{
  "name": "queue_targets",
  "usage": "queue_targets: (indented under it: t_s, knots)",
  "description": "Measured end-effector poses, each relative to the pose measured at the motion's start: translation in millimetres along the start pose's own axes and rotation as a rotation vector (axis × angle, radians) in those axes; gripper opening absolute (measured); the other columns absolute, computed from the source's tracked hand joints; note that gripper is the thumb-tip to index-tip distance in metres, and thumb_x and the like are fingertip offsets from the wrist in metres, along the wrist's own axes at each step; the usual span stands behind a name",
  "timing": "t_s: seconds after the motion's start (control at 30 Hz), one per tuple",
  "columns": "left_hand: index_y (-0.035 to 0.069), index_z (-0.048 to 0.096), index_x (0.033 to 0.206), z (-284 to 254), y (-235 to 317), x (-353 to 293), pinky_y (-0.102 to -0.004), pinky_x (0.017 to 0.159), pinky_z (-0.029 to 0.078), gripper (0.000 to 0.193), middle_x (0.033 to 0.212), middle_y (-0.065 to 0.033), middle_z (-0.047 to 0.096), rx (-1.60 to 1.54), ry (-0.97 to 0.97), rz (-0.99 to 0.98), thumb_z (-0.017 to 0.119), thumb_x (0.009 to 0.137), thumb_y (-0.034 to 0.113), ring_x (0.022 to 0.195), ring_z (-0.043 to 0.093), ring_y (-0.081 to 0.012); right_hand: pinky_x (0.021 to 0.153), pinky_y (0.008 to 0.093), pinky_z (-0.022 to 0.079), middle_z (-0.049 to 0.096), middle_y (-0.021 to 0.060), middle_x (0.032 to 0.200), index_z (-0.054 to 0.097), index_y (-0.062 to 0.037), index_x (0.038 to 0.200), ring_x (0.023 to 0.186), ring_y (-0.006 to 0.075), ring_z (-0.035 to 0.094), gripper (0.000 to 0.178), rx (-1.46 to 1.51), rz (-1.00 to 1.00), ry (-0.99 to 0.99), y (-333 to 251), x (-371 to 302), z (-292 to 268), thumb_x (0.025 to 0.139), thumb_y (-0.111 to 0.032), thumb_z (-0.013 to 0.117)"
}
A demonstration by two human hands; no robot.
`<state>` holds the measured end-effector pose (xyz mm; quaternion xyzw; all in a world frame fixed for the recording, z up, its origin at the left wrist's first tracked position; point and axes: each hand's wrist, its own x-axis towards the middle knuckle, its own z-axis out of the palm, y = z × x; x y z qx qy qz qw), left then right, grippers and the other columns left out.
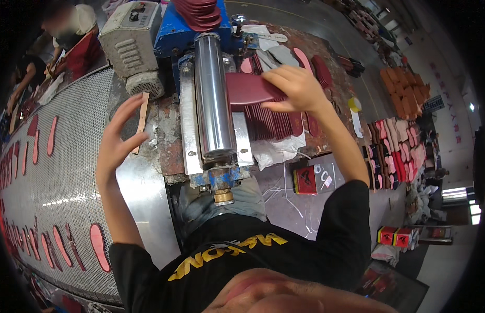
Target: Apply adhesive to shoe insoles using a rolling machine.
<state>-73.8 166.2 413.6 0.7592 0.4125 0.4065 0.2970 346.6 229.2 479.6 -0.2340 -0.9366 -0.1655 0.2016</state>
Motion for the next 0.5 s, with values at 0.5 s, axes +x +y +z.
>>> queue_targets:
  t_s: [0.5]
  knots:
    - [0.006,0.051,0.126,-35.0,-4.7,20.6,-0.0362,0.107,0.038,0.069,0.137,-0.0119,0.046,0.223,-0.24,0.002,0.077,0.063,0.0,0.124,0.049,-0.0274,0.081,0.0414,0.049,0.066,0.0202,0.1,0.062,-0.0038,0.102,0.095,0.0329,0.064,0.033,0.072,0.459,0.252,87.0,128.9,98.2,0.09,-0.034,0.055]
